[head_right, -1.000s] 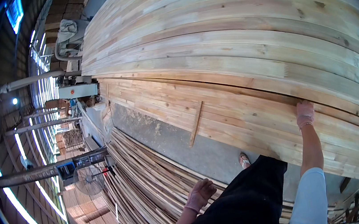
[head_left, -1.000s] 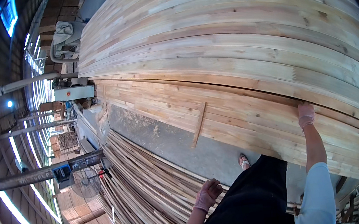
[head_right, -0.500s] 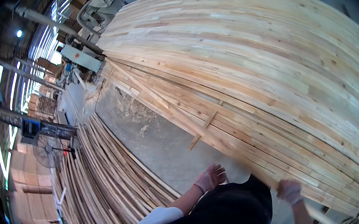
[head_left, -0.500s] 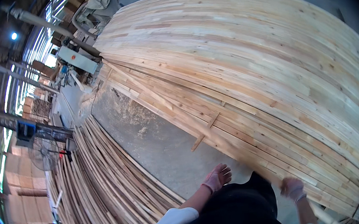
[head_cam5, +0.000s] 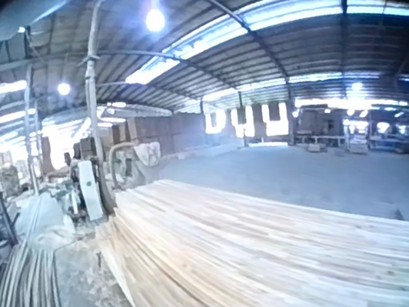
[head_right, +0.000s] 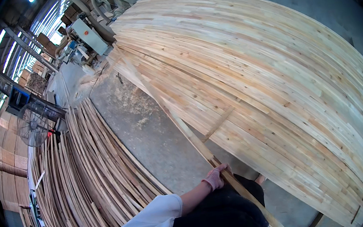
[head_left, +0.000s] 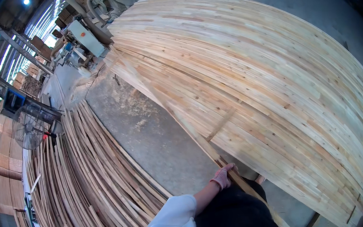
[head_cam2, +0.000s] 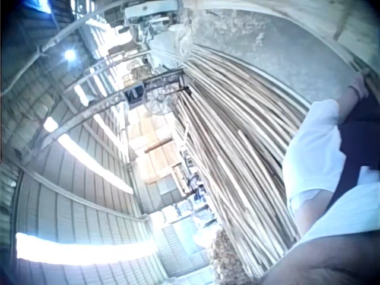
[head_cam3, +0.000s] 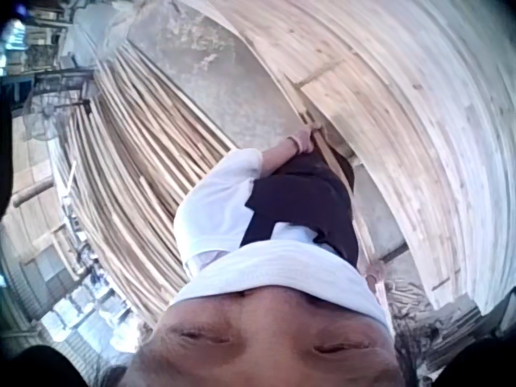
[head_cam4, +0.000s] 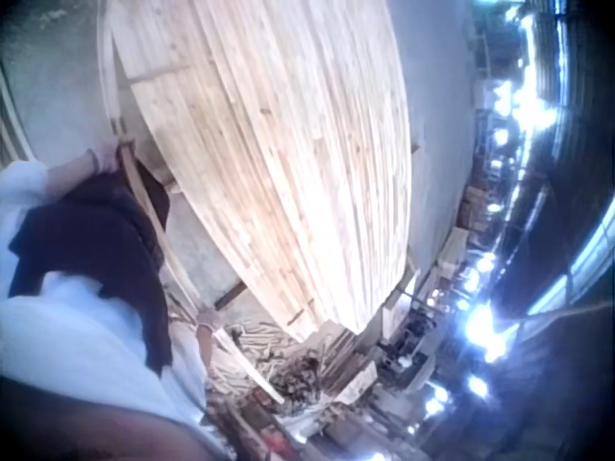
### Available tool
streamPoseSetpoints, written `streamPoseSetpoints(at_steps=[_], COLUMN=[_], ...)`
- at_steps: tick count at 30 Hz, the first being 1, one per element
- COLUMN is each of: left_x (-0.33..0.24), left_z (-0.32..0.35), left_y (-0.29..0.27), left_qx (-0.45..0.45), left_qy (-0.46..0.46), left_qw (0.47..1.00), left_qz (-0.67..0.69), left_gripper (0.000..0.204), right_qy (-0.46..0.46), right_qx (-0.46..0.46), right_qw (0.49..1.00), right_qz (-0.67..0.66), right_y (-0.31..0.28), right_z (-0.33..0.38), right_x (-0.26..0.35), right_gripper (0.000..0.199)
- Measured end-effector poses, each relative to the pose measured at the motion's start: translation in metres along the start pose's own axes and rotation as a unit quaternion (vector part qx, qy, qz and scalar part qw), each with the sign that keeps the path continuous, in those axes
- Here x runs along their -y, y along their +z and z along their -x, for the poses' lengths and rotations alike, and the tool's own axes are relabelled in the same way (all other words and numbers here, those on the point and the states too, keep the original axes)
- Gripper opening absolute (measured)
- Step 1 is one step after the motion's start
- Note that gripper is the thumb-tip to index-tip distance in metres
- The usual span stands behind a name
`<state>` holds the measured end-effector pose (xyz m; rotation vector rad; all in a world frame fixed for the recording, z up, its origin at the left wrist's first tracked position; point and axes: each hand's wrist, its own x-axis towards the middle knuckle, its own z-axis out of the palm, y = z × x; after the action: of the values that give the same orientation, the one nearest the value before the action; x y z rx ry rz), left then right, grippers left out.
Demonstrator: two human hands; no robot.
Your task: The person picks up thin wood strips one at a time from a pile and places them onto a large stack, aligning them side-by-side.
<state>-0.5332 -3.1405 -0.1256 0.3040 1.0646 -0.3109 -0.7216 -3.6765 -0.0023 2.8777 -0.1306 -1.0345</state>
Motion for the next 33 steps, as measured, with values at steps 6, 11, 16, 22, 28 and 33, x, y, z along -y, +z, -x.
streamPoseSetpoints(at_steps=[6,11,16,22,28,33], left_x=[-0.004,0.005,0.026,0.038,0.002,0.018], left_z=[0.031,0.026,0.050,0.062,0.040,0.053], left_y=[-0.009,-0.021,-0.015,-0.016,-0.056,-0.072], left_qx=[-0.002,0.030,-0.016,-0.078,0.032,0.052], left_qy=[0.059,0.046,0.070,0.115,0.192,0.152], left_qw=[0.998,0.998,0.997,0.990,0.980,0.984], left_qz=[-0.020,0.011,0.015,0.028,-0.030,-0.076], left_gripper=[0.013,0.012,0.012,0.015,0.024,0.034], right_qy=[0.048,-0.007,-0.405,-0.014,-0.005,-0.122], right_qx=[0.033,0.022,-0.231,0.084,0.165,0.209], right_qw=[0.998,0.999,0.859,0.996,0.986,0.970], right_qz=[-0.023,-0.044,-0.211,-0.027,-0.008,-0.014], right_y=[0.024,0.067,0.132,0.018,-0.014,-0.035], right_z=[0.015,-0.002,-0.034,-0.022,-0.073,-0.119], right_x=[0.007,-0.029,-0.091,-0.030,-0.022,0.036], right_gripper=[0.034,0.032,0.027,0.044,0.056,0.071])
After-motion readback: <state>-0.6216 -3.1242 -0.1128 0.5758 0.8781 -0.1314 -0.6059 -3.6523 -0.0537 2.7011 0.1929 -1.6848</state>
